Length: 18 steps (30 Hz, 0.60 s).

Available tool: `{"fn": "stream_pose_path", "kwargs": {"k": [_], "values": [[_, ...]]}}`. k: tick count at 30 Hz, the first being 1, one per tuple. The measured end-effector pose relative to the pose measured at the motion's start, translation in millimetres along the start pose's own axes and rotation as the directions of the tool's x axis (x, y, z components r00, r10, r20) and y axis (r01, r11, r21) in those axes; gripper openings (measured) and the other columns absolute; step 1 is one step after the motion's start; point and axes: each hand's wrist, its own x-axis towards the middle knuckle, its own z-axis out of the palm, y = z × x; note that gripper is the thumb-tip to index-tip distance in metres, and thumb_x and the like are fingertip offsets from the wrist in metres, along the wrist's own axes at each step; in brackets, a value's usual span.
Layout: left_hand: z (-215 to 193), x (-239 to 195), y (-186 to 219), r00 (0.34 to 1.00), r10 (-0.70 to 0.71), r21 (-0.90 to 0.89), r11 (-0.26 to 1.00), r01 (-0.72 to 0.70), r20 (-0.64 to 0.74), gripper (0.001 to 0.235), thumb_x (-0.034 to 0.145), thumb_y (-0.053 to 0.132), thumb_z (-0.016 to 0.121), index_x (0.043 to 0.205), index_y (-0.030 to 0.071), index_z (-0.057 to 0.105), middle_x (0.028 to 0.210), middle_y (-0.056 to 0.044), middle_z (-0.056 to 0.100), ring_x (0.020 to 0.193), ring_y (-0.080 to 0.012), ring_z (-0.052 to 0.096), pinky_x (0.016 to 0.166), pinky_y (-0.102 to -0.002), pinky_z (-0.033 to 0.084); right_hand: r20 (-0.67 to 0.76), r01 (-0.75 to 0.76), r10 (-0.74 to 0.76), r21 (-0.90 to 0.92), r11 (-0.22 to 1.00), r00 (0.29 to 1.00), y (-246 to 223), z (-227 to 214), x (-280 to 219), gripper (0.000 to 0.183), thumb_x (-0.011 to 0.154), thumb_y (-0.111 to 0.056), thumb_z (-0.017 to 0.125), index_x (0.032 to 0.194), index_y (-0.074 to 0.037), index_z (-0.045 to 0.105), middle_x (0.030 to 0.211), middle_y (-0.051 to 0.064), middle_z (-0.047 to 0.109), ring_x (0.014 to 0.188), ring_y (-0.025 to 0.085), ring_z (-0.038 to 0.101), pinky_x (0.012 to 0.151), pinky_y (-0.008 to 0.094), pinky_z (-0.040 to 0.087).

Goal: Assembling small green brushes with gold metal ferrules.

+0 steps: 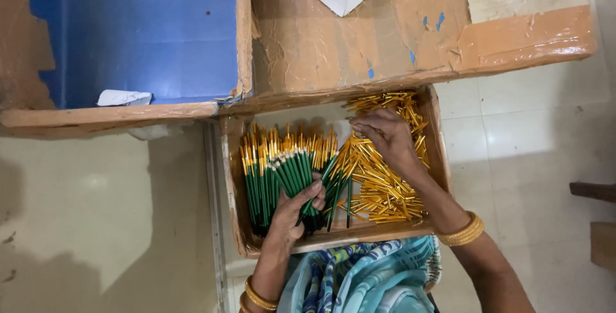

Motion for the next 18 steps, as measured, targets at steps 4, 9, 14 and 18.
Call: {"fn": "stream_pose_path", "kwargs": {"k": [4, 9, 14, 18], "values": [[6.2, 0.5, -0.2, 0.998, -0.051, -0.038, 0.998, 0.052, 0.035, 0.029, 0.085, 0.007, 0.080, 0.110, -0.001, 0.067, 0.074, -0.009, 0.064, 0.061, -0.0172, 0.057, 0.054, -0.033, 0.047, 0.152, -0.374, 0.409, 0.752, 0.543, 0.900, -6.6, 13.3, -18.1, 0.015, 0.098, -0.010, 0.071, 0.110, -0.002, 0.077, 0.103, 0.012, 0.077, 0.090, 0.020, 0.071, 0.082, 0.032, 0.060], [8.0, 1.0, -2.9, 0.996, -0.061, -0.043, 0.997, 0.064, 0.057, 0.029, 0.085, 0.007, 0.079, 0.110, -0.001, 0.067, 0.074, -0.009, 0.063, 0.060, -0.0166, 0.056, 0.055, -0.033, 0.046, 0.441, -0.495, 0.529, 0.868, -0.043, 0.726, -15.4, 20.2, -26.0, 0.018, 0.102, -0.018, 0.063, 0.110, -0.004, 0.071, 0.096, 0.013, 0.075, 0.080, 0.020, 0.075, 0.067, 0.032, 0.061], [10.6, -0.6, -2.5, 0.995, -0.054, -0.030, 0.998, 0.057, 0.080, 0.024, 0.088, 0.007, 0.078, 0.109, 0.000, 0.069, 0.075, -0.008, 0.062, 0.061, -0.0156, 0.058, 0.055, -0.032, 0.046, 0.484, -0.490, 0.447, 0.864, -0.111, 0.752, -21.9, 16.0, -28.8, 0.016, 0.106, -0.022, 0.058, 0.104, -0.006, 0.060, 0.097, 0.014, 0.077, 0.084, 0.021, 0.078, 0.067, 0.031, 0.062], [4.6, 1.5, -7.5, 0.986, 0.120, 0.206, 0.968, -0.141, 0.113, 0.014, 0.093, 0.004, 0.077, 0.104, -0.002, 0.072, 0.076, -0.012, 0.065, 0.063, -0.0164, 0.062, 0.054, -0.034, 0.048, 0.413, -0.495, 0.404, 0.860, 0.122, 0.816, -18.6, 22.1, -35.4, 0.015, 0.105, -0.022, 0.058, 0.107, -0.007, 0.062, 0.096, 0.013, 0.078, 0.088, 0.020, 0.079, 0.074, 0.032, 0.065]]}}
